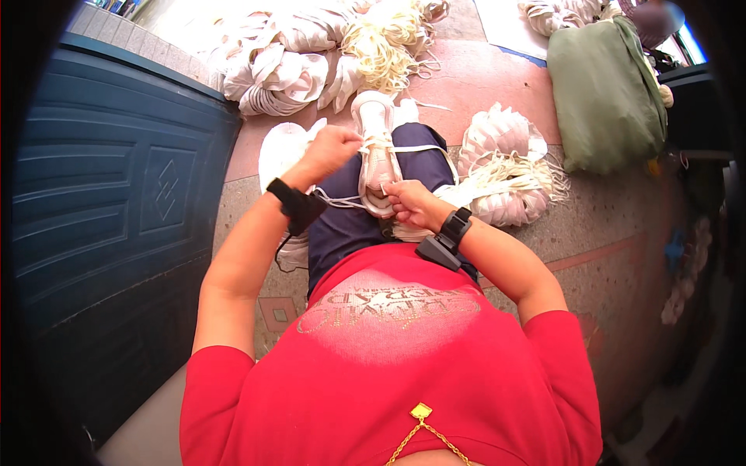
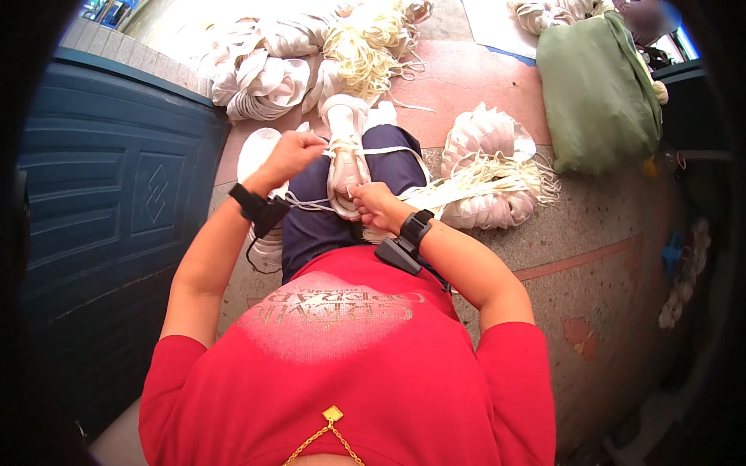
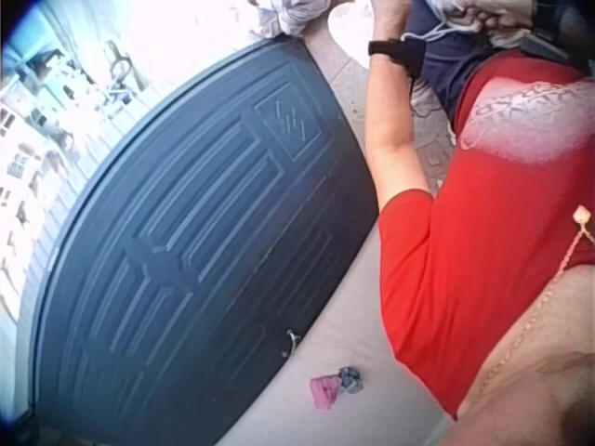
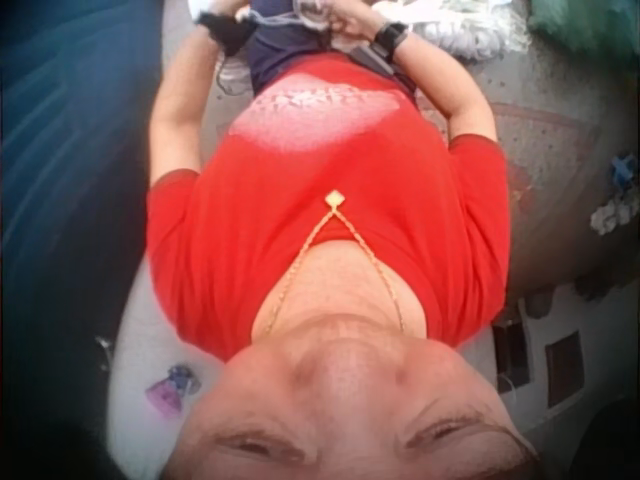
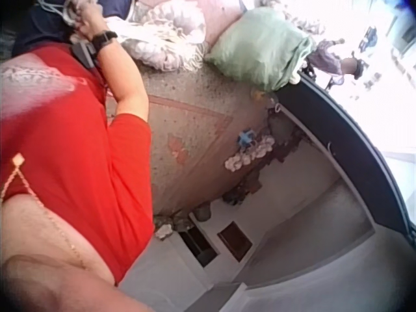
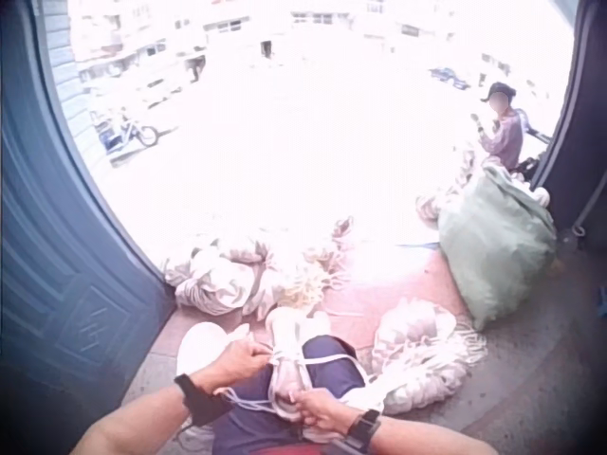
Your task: The recorder is lacing white athletic shoes while sitting on the floor.
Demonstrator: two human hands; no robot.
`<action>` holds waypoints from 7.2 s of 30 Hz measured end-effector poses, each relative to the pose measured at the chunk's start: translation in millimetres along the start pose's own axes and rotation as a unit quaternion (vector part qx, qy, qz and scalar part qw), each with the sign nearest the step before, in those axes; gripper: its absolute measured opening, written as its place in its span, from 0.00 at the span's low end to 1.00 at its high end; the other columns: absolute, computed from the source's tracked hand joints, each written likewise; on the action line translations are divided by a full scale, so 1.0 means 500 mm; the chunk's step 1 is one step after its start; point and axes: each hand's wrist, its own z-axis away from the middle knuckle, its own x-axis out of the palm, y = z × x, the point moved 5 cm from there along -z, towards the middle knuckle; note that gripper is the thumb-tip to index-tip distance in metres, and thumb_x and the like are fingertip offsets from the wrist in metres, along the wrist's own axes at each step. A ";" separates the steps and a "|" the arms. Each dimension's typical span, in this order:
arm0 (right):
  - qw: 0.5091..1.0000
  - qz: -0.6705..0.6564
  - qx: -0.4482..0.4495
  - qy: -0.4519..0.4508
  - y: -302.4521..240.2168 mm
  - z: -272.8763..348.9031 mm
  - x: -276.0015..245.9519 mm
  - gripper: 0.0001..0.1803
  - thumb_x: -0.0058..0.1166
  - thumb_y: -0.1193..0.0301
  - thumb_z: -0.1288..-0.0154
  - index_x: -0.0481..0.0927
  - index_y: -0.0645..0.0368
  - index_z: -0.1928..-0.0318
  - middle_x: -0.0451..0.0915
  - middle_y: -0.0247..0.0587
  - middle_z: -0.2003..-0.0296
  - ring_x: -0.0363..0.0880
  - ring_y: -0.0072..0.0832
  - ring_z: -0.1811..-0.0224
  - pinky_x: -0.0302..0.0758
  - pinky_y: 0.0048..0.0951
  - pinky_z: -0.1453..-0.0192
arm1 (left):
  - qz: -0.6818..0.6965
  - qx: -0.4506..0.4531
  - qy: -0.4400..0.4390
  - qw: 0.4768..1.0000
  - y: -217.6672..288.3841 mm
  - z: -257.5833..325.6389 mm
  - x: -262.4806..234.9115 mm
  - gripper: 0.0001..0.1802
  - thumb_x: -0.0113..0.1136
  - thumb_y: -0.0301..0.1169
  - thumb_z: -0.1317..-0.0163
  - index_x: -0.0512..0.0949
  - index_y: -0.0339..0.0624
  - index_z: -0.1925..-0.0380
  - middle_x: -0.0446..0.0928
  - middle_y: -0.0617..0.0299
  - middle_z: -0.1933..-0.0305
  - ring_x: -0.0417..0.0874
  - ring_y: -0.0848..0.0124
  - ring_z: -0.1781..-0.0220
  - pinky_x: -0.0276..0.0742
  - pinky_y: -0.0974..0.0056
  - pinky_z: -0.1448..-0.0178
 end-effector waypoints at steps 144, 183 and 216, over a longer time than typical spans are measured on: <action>0.811 0.339 -0.465 0.103 -0.175 0.027 0.032 0.11 0.48 0.69 0.45 0.76 0.66 0.70 0.76 0.49 0.78 0.75 0.27 0.75 0.70 0.28 0.68 | 0.266 -0.230 -0.119 0.929 0.006 0.028 0.040 0.14 0.49 0.26 0.47 0.68 0.34 0.60 0.74 0.59 0.81 0.70 0.77 0.91 0.64 0.74 0.89; 0.738 -0.215 -0.583 0.265 -0.261 0.371 -0.524 0.11 0.40 0.68 0.35 0.69 0.60 0.57 0.61 0.26 0.83 0.54 0.14 0.87 0.52 0.17 0.87 | 0.380 -0.104 0.351 0.849 -0.184 0.141 -0.319 0.11 0.53 0.29 0.43 0.69 0.38 0.60 0.72 0.63 0.74 0.63 0.82 0.86 0.57 0.78 0.86; 0.378 0.777 -0.469 0.184 -0.167 0.060 0.049 0.04 0.48 0.74 0.55 0.76 0.57 0.79 0.76 0.44 0.79 0.77 0.38 0.73 0.70 0.39 0.69 | -0.103 -0.059 0.152 0.981 -0.065 0.061 0.057 0.11 0.51 0.34 0.46 0.76 0.37 0.72 0.75 0.48 0.76 0.78 0.55 0.71 0.71 0.59 0.66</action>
